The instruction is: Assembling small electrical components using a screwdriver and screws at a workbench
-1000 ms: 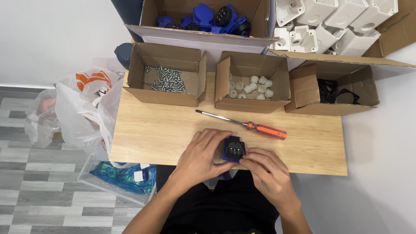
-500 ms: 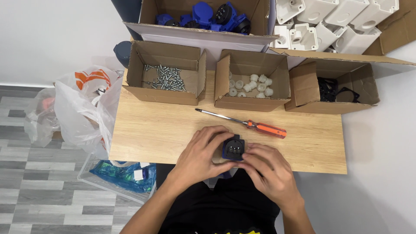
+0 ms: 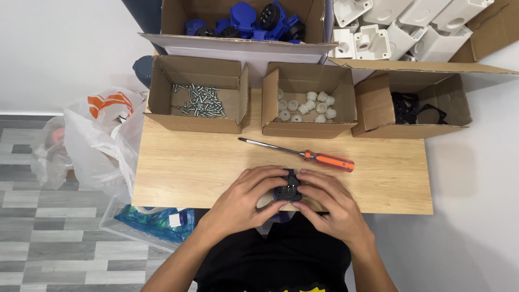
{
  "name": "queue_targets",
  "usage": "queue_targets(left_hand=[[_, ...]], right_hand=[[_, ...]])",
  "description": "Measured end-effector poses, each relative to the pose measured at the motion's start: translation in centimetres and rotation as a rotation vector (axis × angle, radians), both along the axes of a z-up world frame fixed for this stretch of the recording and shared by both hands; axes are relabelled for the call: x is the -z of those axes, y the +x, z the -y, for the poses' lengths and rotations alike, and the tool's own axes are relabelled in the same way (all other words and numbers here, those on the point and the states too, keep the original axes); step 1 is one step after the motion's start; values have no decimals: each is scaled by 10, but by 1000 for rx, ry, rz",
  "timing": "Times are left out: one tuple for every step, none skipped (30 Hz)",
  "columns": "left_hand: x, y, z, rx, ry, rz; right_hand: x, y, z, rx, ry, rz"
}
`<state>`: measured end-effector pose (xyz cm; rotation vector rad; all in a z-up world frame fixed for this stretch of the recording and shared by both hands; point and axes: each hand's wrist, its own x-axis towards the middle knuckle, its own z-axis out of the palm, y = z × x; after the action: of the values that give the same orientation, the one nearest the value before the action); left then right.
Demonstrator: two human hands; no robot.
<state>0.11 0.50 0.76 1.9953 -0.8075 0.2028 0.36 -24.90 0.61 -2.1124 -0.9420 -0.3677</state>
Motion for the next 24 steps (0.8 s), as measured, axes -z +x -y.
queue_targets(left_hand=[[0,0,0,2,0,-3],[0,0,1,-5,2,-21],[0,0,1,-12,6,-37],[-2,0,2,-9,6,-39],[-3,1,2,-14,-5,-48],[-5,1,2,-20,-17,-56],[-4,1,2,-19,-16,-58],[-2,2,2,-25,-11,-51],[-1,2,3,-31,-6,-44],[-2,2,3,-31,-6,-45],[-2,1,3,-24,-12,-59],[-3,1,3,-18,-17,-72],[-3,1,3,-16,-16,-73],[-3,0,3,-17,-22,-80],[-3,0,3,-19,-29,-87],[-2,0,4,-17,-28,-88],[-1,0,4,-17,-31,-61],[0,0,4,-16,-34,-33],[-1,0,5,-15,-34,-36],[-2,0,5,-15,-36,-29],[-3,1,5,-17,-37,-21],[-3,0,5,-16,-37,-21],[-3,0,5,-15,-41,-20],[-3,0,5,-14,-45,-20]], right_hand=[[1,0,0,2,0,-3],[1,1,0,0,-7,8],[2,1,0,-2,-14,19],[3,1,1,1,-13,18],[5,2,1,-4,-15,38],[6,3,1,-8,-18,59],[7,3,1,-7,-17,57],[8,3,1,-1,-24,73],[8,3,1,5,-32,90],[12,2,3,5,-31,89],[16,2,5,8,-59,129],[20,1,7,10,-88,169],[22,0,8,12,-87,169],[24,-1,8,15,-97,203],[26,-2,9,16,-106,238],[23,-2,7,18,-106,237],[21,-2,5,36,-94,259],[19,-2,3,54,-83,281],[19,-2,3,56,-83,278],[19,-3,3,50,-66,275],[20,-3,3,43,-48,274],[21,-4,2,43,-48,274],[22,-5,2,37,-17,256],[23,-5,1,31,15,237]])
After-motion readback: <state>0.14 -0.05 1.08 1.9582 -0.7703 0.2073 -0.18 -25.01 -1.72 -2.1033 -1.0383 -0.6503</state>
